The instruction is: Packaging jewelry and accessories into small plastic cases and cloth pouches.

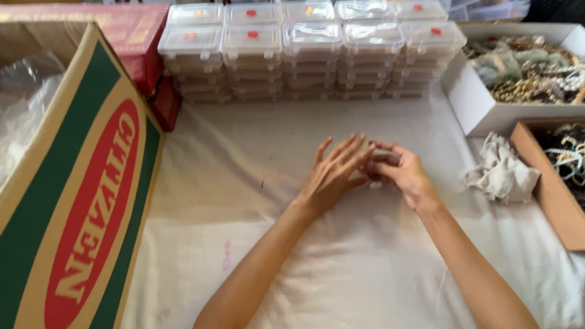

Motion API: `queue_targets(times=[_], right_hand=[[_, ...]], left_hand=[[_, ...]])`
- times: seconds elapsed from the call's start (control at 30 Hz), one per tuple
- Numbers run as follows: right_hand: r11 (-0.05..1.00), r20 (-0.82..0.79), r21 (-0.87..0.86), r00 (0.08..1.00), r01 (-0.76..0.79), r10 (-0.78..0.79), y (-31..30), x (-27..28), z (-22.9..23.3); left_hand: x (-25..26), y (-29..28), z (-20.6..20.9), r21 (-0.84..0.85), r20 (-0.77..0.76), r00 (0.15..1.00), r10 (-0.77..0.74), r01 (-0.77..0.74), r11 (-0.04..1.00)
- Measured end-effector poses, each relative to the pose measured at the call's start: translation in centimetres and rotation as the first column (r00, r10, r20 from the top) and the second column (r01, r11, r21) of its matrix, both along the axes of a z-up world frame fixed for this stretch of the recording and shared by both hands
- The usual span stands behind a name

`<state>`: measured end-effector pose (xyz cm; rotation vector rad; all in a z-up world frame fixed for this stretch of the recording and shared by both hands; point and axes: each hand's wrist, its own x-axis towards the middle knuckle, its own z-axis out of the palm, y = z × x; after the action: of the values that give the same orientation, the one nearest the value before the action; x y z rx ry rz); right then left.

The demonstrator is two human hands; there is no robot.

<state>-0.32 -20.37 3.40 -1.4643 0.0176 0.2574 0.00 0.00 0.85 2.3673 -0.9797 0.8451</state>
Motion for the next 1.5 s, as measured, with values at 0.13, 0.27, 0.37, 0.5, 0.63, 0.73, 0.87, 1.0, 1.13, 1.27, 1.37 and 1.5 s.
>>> queue_targets(times=[0.13,0.27,0.37,0.5,0.63,0.73,0.87,1.0,1.13,1.27,1.37,1.5], right_hand=[[0.998,0.072,-0.026,0.996,0.049,-0.047,0.3,-0.3,-0.5],[0.998,0.038,0.022,0.998,0.055,-0.056,1.2,-0.7,-0.1],[0.998,0.061,-0.046,0.997,0.05,-0.047,1.5,-1.1,0.0],[0.997,0.014,-0.076,1.0,-0.018,0.019,0.9,-0.5,0.1],[0.994,-0.052,0.078,0.995,-0.076,0.08,0.9,-0.2,0.0],[0.968,-0.054,0.134,0.974,-0.212,0.22,1.7,-1.1,1.1],[0.994,-0.016,-0.069,0.997,-0.083,0.082,1.3,-0.4,-0.5],[0.999,0.051,-0.009,0.998,-0.034,0.034,1.5,-0.3,0.6],[0.999,0.057,-0.024,0.997,-0.046,0.048,0.3,0.7,-2.0],[0.984,0.108,-0.153,0.991,0.092,-0.076,-0.2,0.9,-3.1],[0.98,0.172,-0.143,0.979,0.138,-0.112,0.1,1.8,-3.2],[0.989,0.203,-0.067,0.972,0.134,-0.118,0.1,0.9,-4.0]], left_hand=[[-1.7,0.0,1.4,-0.096,0.015,0.999,-0.031,0.032,0.995],[-1.3,0.0,0.7,-0.157,0.042,0.998,-0.055,0.061,0.986],[-1.5,-0.1,0.9,-0.202,-0.007,0.998,-0.056,0.054,0.978],[-1.4,0.0,1.1,-0.307,-0.031,0.998,-0.049,0.037,0.951],[-1.1,0.0,1.7,-0.364,-0.036,0.999,-0.008,-0.005,0.931],[-1.2,0.2,1.8,-0.426,-0.141,0.989,0.035,-0.093,0.9],[-1.0,0.4,1.2,-0.439,-0.182,0.983,-0.027,-0.056,0.897],[-1.0,0.2,1.1,-0.475,-0.232,0.966,-0.116,-0.008,0.88],[-0.5,-0.2,-0.2,-0.441,-0.217,0.971,-0.105,-0.001,0.897],[-1.1,-0.1,-0.5,-0.413,-0.167,0.965,-0.203,0.118,0.903],[-0.2,-0.6,-1.2,-0.367,-0.121,0.98,-0.158,0.103,0.924],[0.6,-1.2,-2.5,-0.312,-0.115,0.99,-0.082,0.042,0.949]])
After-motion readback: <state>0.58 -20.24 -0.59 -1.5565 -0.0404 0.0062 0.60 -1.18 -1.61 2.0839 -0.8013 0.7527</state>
